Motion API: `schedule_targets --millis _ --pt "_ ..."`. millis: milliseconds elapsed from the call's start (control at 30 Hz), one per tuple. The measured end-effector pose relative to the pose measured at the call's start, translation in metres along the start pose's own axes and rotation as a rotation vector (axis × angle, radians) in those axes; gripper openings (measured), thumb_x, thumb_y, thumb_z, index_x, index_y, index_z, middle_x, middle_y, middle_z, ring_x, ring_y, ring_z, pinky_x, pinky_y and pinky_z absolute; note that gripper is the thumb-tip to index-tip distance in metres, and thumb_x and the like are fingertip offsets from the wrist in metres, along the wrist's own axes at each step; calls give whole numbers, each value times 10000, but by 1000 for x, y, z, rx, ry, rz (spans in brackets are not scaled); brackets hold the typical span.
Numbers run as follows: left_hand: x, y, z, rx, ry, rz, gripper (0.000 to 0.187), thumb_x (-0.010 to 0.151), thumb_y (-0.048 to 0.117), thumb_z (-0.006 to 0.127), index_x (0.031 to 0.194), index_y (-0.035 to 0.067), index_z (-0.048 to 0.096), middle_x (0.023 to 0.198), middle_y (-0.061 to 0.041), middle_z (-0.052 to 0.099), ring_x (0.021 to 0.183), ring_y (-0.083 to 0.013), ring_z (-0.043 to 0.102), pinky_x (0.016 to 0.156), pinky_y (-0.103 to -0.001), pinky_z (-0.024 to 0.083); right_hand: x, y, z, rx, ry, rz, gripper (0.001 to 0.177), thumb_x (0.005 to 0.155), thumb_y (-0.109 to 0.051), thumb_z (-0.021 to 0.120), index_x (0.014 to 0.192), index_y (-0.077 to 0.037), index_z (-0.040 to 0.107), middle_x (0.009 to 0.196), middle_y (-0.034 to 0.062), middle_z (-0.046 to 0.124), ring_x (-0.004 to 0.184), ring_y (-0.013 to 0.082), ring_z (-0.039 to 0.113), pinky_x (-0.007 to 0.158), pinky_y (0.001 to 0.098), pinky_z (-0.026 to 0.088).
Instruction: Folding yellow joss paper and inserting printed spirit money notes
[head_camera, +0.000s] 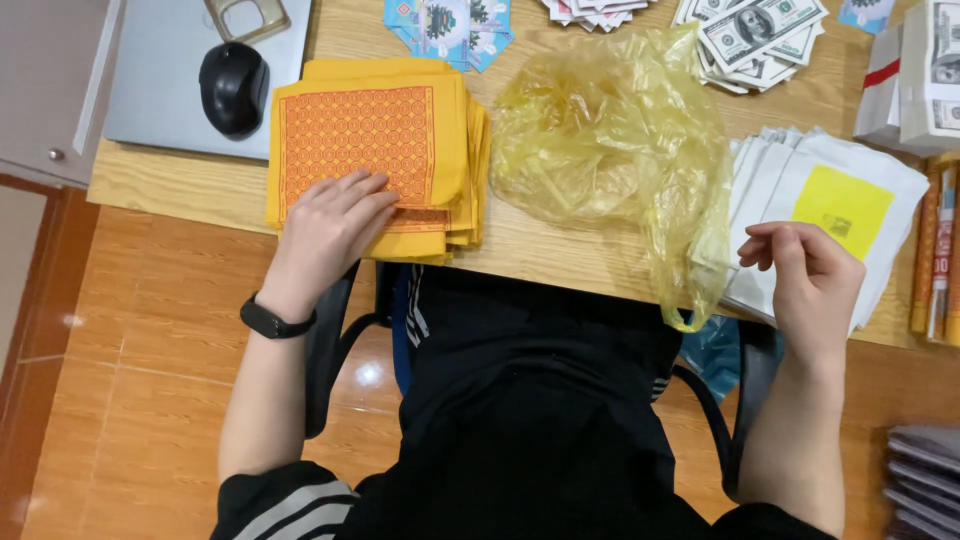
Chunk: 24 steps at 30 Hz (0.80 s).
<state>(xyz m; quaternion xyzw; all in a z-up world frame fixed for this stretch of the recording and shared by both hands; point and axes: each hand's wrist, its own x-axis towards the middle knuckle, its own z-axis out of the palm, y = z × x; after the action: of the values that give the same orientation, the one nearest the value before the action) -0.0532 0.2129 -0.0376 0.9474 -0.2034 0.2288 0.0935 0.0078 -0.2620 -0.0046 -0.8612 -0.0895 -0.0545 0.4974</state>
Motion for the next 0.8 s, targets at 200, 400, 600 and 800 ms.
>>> schedule_targets --millis 200,400,600,800 --pt "9 1 1 -7 224 -79 59 1029 12 561 1071 -8 597 1007 -126 708 805 -261 671 700 -372 511 -1 -1 12 77 -14 71 256 1111 -109 458 1010 26 651 837 106 636 724 152 575 673 247 463" --pt "45 25 -9 -322 664 -40 91 1016 -22 447 1076 -71 493 1043 -196 648 896 -378 675 769 -408 539 2 -24 29 208 -110 -170 193 983 8 509 1010 35 699 847 198 680 745 245 640 699 341 527" --pt "59 106 18 -812 676 -188 204 1011 104 388 1017 -84 465 794 -97 592 640 -213 597 655 -367 551 1 -17 51 378 -276 -310 840 774 -56 763 1471 38 303 1404 200 436 1302 313 417 1081 559 326" --pt "47 166 91 -1320 388 -522 127 999 103 519 1082 9 497 852 -43 524 784 -74 495 736 -295 520 -14 18 36 328 -229 -77 76 915 -38 640 866 2 683 643 66 589 593 140 520 570 305 466"
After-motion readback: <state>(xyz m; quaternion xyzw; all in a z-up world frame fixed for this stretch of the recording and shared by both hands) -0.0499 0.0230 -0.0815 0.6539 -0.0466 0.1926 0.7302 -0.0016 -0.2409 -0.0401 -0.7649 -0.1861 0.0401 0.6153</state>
